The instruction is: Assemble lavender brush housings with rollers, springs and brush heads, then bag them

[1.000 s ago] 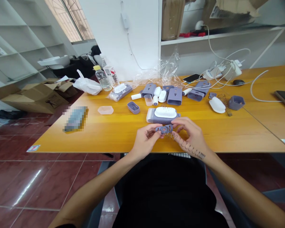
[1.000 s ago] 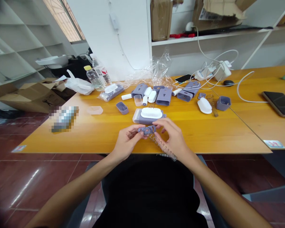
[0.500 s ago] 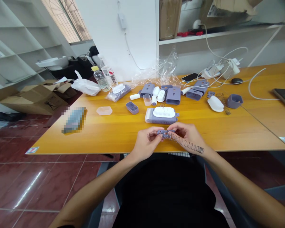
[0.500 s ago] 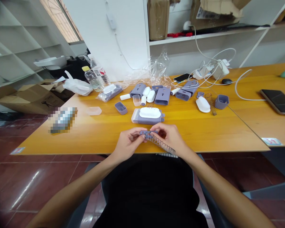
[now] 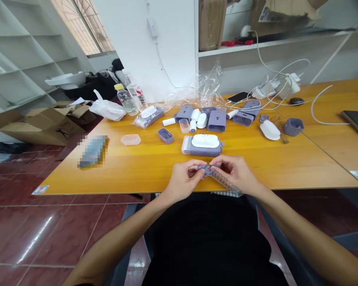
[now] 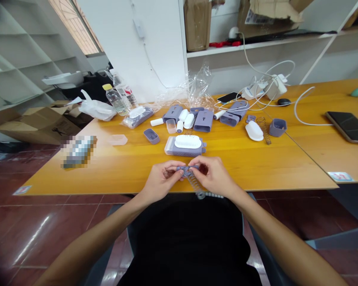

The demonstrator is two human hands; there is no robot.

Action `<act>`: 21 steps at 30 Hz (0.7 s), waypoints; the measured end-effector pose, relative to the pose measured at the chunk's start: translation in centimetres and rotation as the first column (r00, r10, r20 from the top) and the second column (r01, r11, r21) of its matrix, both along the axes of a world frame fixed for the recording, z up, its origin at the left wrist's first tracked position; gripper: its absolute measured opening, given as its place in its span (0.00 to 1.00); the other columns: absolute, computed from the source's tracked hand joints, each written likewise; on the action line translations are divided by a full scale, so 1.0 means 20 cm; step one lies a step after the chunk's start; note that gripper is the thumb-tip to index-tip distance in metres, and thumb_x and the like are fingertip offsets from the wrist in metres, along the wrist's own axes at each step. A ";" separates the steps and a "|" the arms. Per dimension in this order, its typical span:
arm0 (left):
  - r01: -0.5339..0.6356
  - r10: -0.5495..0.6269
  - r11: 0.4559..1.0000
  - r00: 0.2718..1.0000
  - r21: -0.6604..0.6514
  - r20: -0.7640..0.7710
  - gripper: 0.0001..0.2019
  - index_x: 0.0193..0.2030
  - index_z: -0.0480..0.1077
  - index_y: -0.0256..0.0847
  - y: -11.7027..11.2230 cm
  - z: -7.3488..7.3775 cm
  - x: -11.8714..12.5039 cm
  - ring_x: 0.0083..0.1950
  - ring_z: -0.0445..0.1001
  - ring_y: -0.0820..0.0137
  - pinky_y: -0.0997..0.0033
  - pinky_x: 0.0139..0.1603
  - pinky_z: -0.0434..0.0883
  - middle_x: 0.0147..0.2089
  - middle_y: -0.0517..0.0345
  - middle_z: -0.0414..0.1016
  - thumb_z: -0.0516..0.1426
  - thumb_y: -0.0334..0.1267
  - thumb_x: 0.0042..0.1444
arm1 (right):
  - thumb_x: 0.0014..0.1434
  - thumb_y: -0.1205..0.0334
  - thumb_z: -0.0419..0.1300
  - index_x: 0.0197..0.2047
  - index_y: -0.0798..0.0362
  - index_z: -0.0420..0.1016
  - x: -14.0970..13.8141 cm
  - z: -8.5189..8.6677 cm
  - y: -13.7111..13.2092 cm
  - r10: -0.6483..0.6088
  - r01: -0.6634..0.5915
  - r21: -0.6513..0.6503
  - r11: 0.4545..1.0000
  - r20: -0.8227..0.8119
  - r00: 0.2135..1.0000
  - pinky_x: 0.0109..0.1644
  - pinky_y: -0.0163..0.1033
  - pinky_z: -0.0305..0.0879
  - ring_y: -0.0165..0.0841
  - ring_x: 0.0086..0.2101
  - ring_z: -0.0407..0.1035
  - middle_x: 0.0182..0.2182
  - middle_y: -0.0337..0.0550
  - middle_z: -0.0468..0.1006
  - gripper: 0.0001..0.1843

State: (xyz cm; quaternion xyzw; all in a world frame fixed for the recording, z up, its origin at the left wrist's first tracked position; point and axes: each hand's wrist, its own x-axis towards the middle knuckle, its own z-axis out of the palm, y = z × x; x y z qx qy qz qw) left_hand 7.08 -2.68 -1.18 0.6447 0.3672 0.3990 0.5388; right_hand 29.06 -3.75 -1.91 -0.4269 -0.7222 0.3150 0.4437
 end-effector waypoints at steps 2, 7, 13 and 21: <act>-0.023 0.023 1.000 1.000 0.005 -0.008 0.13 0.49 0.81 0.37 0.00 0.00 0.00 0.37 0.85 0.65 0.62 0.46 0.83 0.37 0.51 0.86 0.68 0.43 0.63 | 0.70 0.52 0.65 0.43 0.51 0.84 0.00 -0.01 0.01 -0.003 0.003 -0.001 1.000 -0.001 1.000 0.31 0.40 0.72 0.34 0.27 0.73 0.30 0.42 0.84 0.11; -0.047 0.048 0.999 0.999 -0.016 0.012 0.14 0.49 0.80 0.36 0.01 0.00 0.01 0.36 0.86 0.65 0.63 0.45 0.84 0.38 0.51 0.86 0.69 0.44 0.62 | 0.71 0.57 0.62 0.48 0.50 0.84 0.03 0.00 0.00 0.026 -0.026 -0.007 1.000 0.015 1.000 0.35 0.42 0.77 0.37 0.32 0.78 0.37 0.45 0.87 0.10; 0.018 -0.013 0.997 0.998 -0.079 0.067 0.18 0.52 0.77 0.36 0.03 0.02 -0.01 0.35 0.85 0.66 0.65 0.41 0.84 0.39 0.51 0.85 0.69 0.45 0.62 | 0.64 0.64 0.69 0.61 0.44 0.80 0.04 0.03 -0.03 0.096 -0.111 0.197 0.974 0.083 0.992 0.47 0.47 0.81 0.40 0.44 0.80 0.52 0.49 0.83 0.23; 0.058 -0.014 0.971 0.982 0.232 -0.186 0.14 0.56 0.78 0.39 -0.01 0.02 -0.01 0.46 0.85 0.62 0.56 0.54 0.83 0.50 0.49 0.86 0.64 0.38 0.65 | 0.66 0.63 0.67 0.55 0.46 0.83 0.13 0.02 0.00 -0.001 -0.078 0.262 0.962 0.289 0.957 0.52 0.49 0.79 0.43 0.45 0.81 0.47 0.47 0.85 0.14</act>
